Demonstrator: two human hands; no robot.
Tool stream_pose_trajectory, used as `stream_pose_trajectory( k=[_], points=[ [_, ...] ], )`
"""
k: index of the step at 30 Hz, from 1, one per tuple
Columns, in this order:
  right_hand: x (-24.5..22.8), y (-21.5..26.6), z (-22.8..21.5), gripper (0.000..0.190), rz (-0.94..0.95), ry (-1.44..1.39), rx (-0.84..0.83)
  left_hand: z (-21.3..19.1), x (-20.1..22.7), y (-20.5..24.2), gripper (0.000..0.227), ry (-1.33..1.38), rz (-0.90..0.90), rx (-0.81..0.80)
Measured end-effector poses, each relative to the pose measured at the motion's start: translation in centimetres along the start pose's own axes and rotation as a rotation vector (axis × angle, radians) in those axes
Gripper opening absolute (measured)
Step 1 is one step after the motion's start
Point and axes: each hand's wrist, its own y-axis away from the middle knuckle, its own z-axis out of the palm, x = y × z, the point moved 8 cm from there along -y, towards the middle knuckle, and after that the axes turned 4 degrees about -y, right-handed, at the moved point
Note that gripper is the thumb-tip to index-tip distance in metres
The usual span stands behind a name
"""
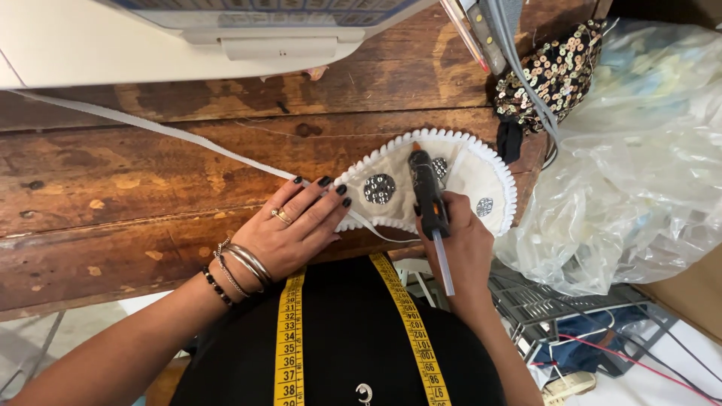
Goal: Decorating a fabric piece by gluing small circular ornaments onto it using a hot glue gun
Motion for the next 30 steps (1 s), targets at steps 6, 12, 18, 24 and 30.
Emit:
stream_pose_trajectory(
  k=[6, 12, 18, 24, 30],
  points=[
    [0.3, -0.2, -0.1, 0.04, 0.011, 0.029, -0.013, -0.2, 0.0, -0.1, 0.029, -0.009, 0.0, -0.001],
    [-0.1, 0.0, 0.5, 0.043, -0.038, 0.077, -0.029, 0.0, 0.0, -0.1, 0.03, -0.007, 0.002, -0.002],
    [0.4, 0.0, 0.6, 0.043, -0.034, 0.098, -0.016, -0.2, 0.0, -0.1, 0.03, -0.001, 0.004, -0.002],
    [-0.1, 0.1, 0.5, 0.042, -0.099, 0.096, -0.019, -0.1, 0.1, -0.1, 0.03, -0.01, 0.007, -0.003],
    [-1.6, 0.3, 0.6, 0.044, -0.163, 0.116, 0.005, -0.1, 0.1, -0.1, 0.03, -0.015, 0.012, 0.003]
  ],
)
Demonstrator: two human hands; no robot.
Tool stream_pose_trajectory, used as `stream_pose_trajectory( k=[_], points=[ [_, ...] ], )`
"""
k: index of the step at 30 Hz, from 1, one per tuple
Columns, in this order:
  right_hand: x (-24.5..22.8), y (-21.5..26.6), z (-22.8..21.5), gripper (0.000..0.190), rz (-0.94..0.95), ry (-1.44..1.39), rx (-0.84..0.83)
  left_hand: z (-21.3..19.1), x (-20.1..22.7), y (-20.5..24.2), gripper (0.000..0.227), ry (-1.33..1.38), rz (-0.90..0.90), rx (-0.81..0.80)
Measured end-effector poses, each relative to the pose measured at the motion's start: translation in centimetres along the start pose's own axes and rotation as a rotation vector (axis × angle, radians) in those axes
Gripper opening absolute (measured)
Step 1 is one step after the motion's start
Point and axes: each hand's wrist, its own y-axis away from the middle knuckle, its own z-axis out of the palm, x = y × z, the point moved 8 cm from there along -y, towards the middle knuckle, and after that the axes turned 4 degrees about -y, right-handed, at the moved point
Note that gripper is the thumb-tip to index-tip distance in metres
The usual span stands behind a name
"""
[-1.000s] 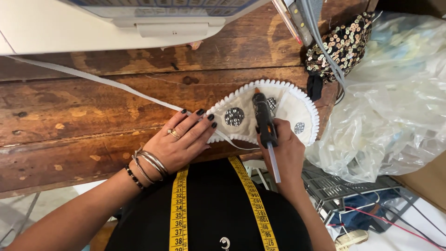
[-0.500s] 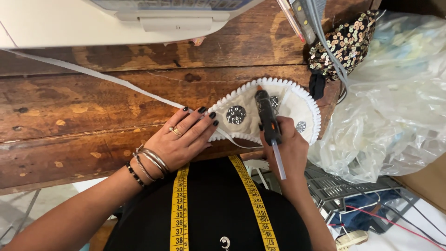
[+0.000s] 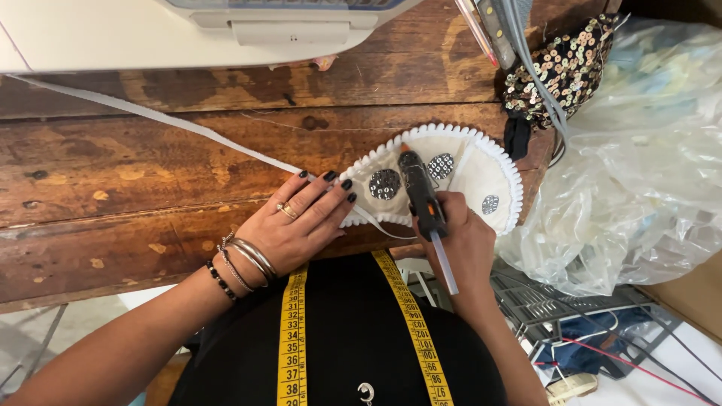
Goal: Decorating a fabric piece by gluing small circular ornaments onto it using a hot glue gun
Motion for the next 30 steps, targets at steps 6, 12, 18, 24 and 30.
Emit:
stream_pose_trajectory(
  k=[6, 12, 18, 24, 30],
  points=[
    [-0.1, 0.2, -0.2, 0.046, -0.028, 0.004, -0.005, 0.1, 0.0, 0.1, 0.031, -0.004, 0.003, -0.001],
    [0.8, 0.4, 0.9, 0.046, 0.028, -0.024, -0.071, 0.0, 0.1, 0.1, 0.03, 0.001, -0.006, 0.001],
    [-0.6, 0.3, 0.0, 0.043, -0.003, -0.037, -0.059, 0.2, 0.1, 0.3, 0.031, 0.006, -0.005, -0.001],
    [1.5, 0.2, 0.9, 0.049, -0.033, 0.051, 0.004, 0.0, 0.0, 0.1, 0.031, -0.006, 0.003, -0.001],
    [1.3, 1.1, 1.5, 0.05, -0.175, 0.031, 0.037, 0.2, 0.1, 0.2, 0.031, -0.007, 0.01, -0.009]
  ],
)
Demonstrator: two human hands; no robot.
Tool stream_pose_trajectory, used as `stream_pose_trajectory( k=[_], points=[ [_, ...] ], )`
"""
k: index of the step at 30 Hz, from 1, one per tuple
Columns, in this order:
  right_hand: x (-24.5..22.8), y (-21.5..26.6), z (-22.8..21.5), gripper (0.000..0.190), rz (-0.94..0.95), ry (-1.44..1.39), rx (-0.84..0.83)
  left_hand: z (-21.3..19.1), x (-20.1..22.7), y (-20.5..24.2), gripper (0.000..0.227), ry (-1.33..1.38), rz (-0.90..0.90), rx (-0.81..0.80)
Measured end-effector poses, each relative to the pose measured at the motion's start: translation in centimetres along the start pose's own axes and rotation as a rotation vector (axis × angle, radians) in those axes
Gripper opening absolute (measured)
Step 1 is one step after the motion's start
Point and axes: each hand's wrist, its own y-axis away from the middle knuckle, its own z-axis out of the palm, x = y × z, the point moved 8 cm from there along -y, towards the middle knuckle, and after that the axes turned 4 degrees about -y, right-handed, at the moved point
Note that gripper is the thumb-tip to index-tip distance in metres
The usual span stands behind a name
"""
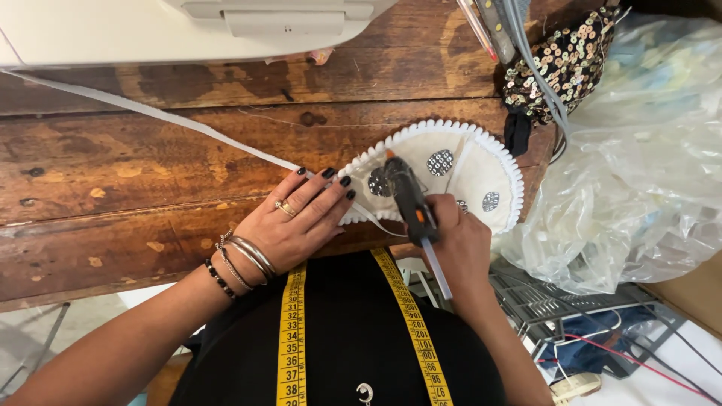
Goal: Decorating a fabric piece by gluing small circular ornaments onto it using a hot glue gun
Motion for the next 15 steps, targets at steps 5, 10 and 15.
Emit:
stream_pose_trajectory(
  k=[5, 10, 15],
  points=[
    [-0.8, 0.3, -3.5, 0.033, -0.191, -0.204, 0.111, -0.1, 0.1, -0.1, 0.03, -0.01, 0.007, -0.003],
    [8.4, 4.2, -7.4, 0.042, 0.147, -0.149, 0.258, -1.4, -1.2, 0.5, 0.026, -0.036, 0.077, -0.085],
    [13.8, 5.5, -9.0, 0.044, 0.215, -0.183, 0.373, -3.9, -3.0, 2.1, 0.029, -0.09, 0.144, -0.223]
  ],
)
